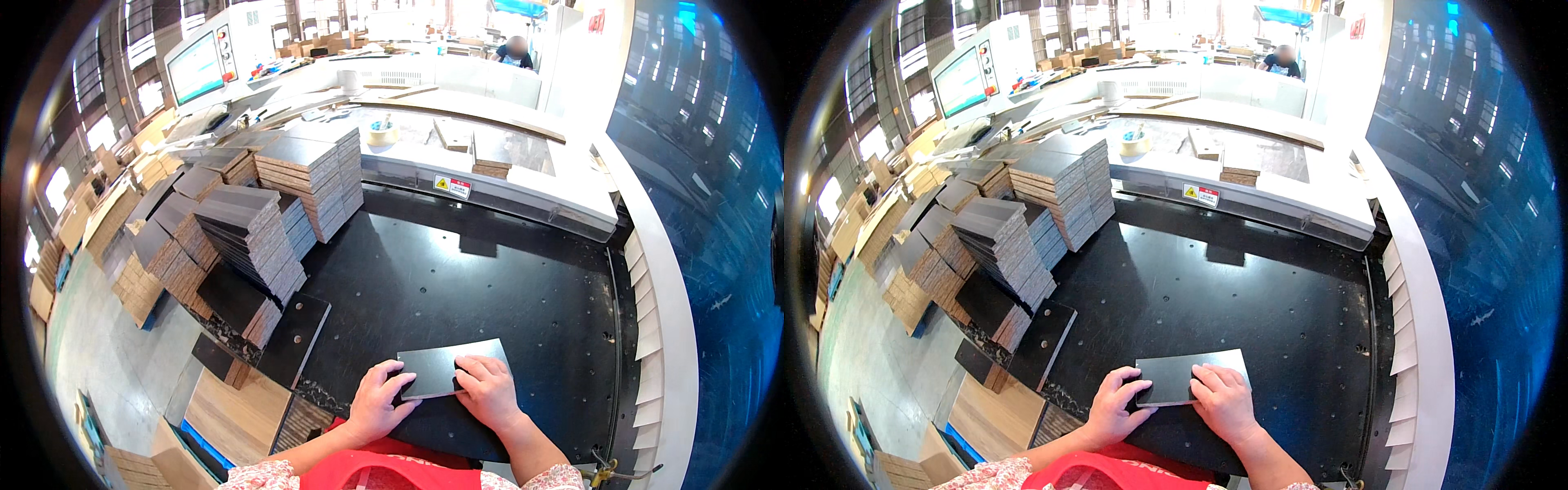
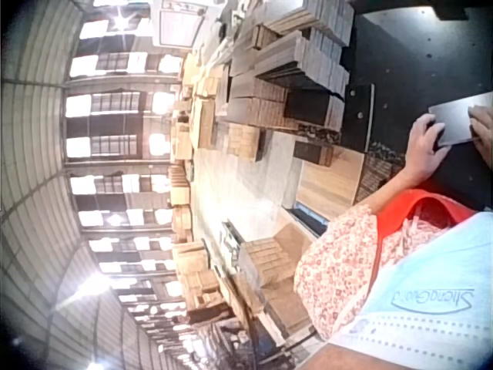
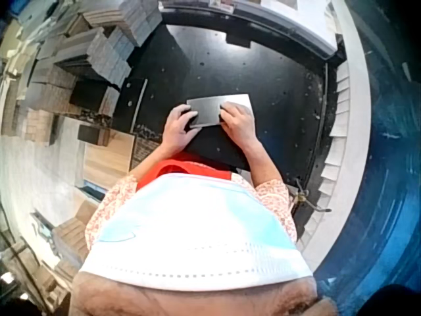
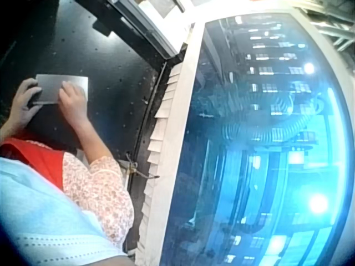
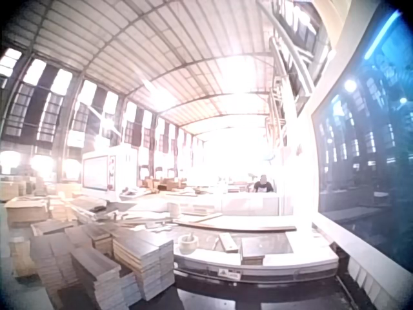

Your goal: The person picks up a dark-colored board from a machine table, turns it over to check both sides by hand, and then places it onto a stack on a pallet.

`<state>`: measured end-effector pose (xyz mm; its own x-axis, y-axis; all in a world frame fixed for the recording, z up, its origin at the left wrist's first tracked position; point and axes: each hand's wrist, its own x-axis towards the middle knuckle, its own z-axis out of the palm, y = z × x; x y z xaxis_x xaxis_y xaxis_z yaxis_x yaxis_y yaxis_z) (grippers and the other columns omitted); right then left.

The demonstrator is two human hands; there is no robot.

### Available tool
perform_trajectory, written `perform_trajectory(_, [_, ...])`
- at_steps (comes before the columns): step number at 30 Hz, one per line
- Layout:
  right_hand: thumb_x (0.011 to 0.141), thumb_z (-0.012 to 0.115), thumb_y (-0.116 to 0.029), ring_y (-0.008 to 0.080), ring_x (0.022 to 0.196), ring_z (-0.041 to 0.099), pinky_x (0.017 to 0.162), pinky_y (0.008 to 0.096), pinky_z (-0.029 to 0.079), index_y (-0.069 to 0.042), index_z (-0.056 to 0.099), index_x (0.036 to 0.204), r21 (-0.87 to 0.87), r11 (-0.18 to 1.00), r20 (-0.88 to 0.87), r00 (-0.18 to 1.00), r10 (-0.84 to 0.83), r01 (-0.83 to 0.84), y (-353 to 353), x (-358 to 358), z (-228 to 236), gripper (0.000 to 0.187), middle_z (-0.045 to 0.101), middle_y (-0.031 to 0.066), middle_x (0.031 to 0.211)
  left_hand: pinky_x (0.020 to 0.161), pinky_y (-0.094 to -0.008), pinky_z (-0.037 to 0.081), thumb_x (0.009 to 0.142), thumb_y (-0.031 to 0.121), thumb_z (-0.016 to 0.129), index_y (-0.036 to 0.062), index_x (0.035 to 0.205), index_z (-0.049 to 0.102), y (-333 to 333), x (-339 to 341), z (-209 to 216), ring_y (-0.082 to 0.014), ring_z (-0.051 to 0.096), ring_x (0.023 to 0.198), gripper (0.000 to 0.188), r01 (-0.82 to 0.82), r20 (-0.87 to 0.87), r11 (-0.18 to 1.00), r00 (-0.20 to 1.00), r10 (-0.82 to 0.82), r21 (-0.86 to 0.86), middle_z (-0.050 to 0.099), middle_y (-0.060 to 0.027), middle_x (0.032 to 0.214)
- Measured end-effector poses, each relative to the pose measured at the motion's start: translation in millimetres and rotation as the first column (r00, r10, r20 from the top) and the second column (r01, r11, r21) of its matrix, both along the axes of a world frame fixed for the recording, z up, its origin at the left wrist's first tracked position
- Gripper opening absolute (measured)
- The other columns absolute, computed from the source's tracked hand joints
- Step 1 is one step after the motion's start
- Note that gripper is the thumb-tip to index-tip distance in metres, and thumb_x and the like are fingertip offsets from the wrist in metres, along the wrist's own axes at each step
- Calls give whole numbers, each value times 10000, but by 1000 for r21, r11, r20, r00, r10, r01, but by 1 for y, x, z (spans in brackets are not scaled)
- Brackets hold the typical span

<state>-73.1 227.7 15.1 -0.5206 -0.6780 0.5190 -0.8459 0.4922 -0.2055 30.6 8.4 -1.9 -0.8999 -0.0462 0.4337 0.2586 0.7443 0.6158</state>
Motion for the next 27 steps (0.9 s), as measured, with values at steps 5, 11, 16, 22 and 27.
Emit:
perform_trajectory(5, [673,775,-120,227,1125,637,967,387,487,-97,692,933,-2,1000,7,1000,3,-3,1,0,-2,274,691,38,1152,958,-432,494,696,140,860,64,1138,671,1,0,0,-355,572,1139,487,1,0,1000,1000,-1,5,570,-173,1222])
perform_trajectory(11, [682,773,-126,230,1136,631,968,396,486,-94,692,945,15,1000,0,1000,7,-7,1,0,-1,278,687,43,1166,954,-438,489,713,162,848,71,1148,667,0,0,2,-356,579,1123,480,0,5,1000,1000,0,-6,564,-167,1231])
perform_trajectory(16, [678,777,-129,229,1138,630,970,392,482,-97,691,956,11,1000,3,1000,8,-8,2,0,-2,292,685,41,1169,946,-440,488,722,172,841,77,1149,666,0,0,1,-352,583,1111,472,0,-2,1000,1000,0,-7,562,-161,1233])
perform_trajectory(22, [670,780,-123,227,1135,631,968,390,481,-101,689,961,19,1000,3,1000,8,-9,2,0,0,305,683,40,1172,940,-438,489,720,170,841,81,1153,664,0,0,0,-349,583,1103,476,3,-15,1000,1000,-3,-5,562,-159,1230])
perform_trajectory(27, [671,780,-119,226,1132,631,972,386,479,-101,687,958,16,1000,2,1000,5,-5,2,0,0,303,684,38,1170,945,-437,487,718,167,841,82,1157,661,0,0,1,-350,582,1104,482,7,-15,1000,1000,-7,-10,559,-158,1231])
